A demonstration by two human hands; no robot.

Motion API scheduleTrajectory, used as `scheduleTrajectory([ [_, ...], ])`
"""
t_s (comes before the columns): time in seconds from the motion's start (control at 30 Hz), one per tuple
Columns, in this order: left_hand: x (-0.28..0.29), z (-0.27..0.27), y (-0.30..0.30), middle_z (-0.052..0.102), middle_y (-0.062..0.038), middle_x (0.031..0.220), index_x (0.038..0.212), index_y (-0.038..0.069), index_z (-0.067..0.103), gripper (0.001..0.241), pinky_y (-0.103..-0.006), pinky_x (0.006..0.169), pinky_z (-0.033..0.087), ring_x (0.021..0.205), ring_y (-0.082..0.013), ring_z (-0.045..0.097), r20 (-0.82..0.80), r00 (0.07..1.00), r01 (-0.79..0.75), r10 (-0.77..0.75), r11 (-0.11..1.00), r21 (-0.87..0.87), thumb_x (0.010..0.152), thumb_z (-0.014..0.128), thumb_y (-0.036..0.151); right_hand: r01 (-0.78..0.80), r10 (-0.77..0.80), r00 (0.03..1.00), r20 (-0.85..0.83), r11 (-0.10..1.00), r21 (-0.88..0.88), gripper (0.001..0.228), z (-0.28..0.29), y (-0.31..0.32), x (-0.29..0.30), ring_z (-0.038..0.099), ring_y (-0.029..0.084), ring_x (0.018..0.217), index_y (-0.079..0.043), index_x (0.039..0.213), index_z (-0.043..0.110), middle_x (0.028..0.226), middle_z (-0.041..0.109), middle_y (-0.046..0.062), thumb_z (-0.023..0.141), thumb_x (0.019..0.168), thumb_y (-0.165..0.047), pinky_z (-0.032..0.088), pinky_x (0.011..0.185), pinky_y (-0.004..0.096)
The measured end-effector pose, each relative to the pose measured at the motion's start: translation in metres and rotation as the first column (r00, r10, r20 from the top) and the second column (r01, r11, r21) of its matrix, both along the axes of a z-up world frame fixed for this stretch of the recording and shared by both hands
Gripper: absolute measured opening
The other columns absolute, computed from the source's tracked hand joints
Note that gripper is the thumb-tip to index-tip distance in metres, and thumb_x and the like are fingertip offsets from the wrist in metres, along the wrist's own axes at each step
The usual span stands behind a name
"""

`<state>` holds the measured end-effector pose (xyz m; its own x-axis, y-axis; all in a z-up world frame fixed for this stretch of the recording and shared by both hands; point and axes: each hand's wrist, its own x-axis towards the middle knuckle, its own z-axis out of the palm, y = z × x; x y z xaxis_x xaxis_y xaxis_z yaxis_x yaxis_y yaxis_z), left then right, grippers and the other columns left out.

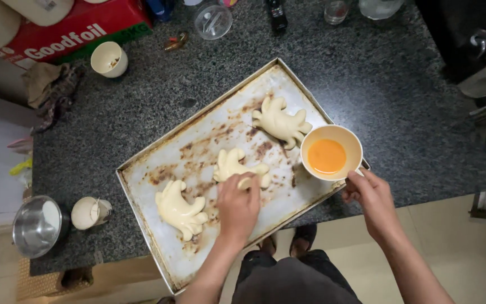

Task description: Preparing animal-shaped pastries by applying egg wash with a brush before baking.

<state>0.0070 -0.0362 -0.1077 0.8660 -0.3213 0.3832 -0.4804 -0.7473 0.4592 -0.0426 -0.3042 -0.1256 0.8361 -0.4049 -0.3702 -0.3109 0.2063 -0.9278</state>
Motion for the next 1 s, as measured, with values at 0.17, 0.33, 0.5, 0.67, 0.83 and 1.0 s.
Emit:
scheduleTrajectory([
  [0.17, -0.005, -0.001, -0.018, 0.060, 0.000, 0.076, 0.096, 0.013, 0.071, 0.004, -0.0359, 0.069, 0.044, 0.072, -0.0235, 0.063, 0.143, 0.989, -0.017, 0.037, 0.990, -0.139, 0.094, 0.070, 0.017, 0.004, -0.004, 1.000, 0.003, 1.000, 0.019, 0.018, 0.002, 0.008, 0.009, 0.060, 0.022, 0.059, -0.004, 0.090, 0.062, 0.068, 0.053, 0.010, 0.062, 0.103, -0.017, 0.050, 0.058, 0.031],
  [0.33, -0.004, 0.013, 0.015, 0.069, 0.002, 0.083, 0.073, 0.013, 0.070, 0.023, -0.0348, 0.069, 0.041, 0.072, -0.0218, 0.064, 0.175, 0.964, -0.176, 0.201, 0.973, -0.146, 0.096, 0.066, 0.012, -0.046, 0.046, 0.999, 0.018, 0.999, -0.011, 0.020, -0.011, 0.010, 0.008, 0.062, 0.022, 0.059, -0.006, 0.088, 0.063, 0.066, 0.052, 0.009, 0.061, 0.103, -0.018, 0.049, 0.058, 0.030],
  [0.5, -0.017, -0.009, 0.011, 0.061, -0.003, 0.074, 0.085, 0.011, 0.069, 0.009, -0.0384, 0.069, 0.043, 0.071, -0.0249, 0.066, 0.242, 0.968, 0.096, -0.073, 0.991, -0.088, 0.093, 0.066, 0.012, -0.072, 0.072, 0.997, 0.025, 0.997, -0.002, 0.022, -0.006, 0.019, 0.014, 0.061, 0.023, 0.060, -0.004, 0.085, 0.061, 0.065, 0.051, 0.010, 0.061, 0.103, -0.016, 0.050, 0.061, 0.030],
  [0.67, -0.023, 0.004, 0.035, 0.065, -0.002, 0.080, 0.097, 0.012, 0.071, 0.005, -0.0365, 0.072, 0.047, 0.072, -0.0252, 0.067, 0.226, 0.972, -0.025, 0.071, 0.980, -0.199, 0.095, 0.067, 0.012, -0.085, 0.085, 0.996, 0.012, 0.996, -0.014, 0.023, -0.002, 0.028, 0.010, 0.061, 0.025, 0.061, -0.004, 0.083, 0.061, 0.066, 0.051, 0.011, 0.062, 0.103, -0.016, 0.050, 0.062, 0.032],
  [0.83, -0.030, -0.020, 0.038, 0.064, -0.002, 0.078, 0.096, 0.011, 0.070, 0.004, -0.0374, 0.091, 0.042, 0.081, -0.0177, 0.058, 0.111, 0.982, 0.155, -0.155, 0.988, 0.009, 0.094, 0.069, 0.007, -0.158, 0.158, 0.987, -0.006, 0.987, 0.038, 0.023, 0.006, 0.036, 0.009, 0.054, 0.017, 0.069, -0.003, 0.086, 0.060, 0.073, 0.054, 0.006, 0.055, 0.103, -0.017, 0.042, 0.065, 0.029],
  [1.0, -0.028, 0.005, 0.055, 0.066, -0.003, 0.085, 0.095, 0.008, 0.068, 0.004, -0.0351, 0.079, 0.041, 0.074, -0.0173, 0.055, 0.181, 0.977, 0.125, -0.109, 0.989, -0.080, 0.091, 0.069, 0.007, -0.116, 0.117, 0.992, -0.035, 0.992, 0.041, 0.022, 0.013, 0.042, 0.009, 0.054, 0.018, 0.069, -0.001, 0.088, 0.059, 0.074, 0.053, 0.008, 0.054, 0.104, -0.016, 0.044, 0.065, 0.030],
])
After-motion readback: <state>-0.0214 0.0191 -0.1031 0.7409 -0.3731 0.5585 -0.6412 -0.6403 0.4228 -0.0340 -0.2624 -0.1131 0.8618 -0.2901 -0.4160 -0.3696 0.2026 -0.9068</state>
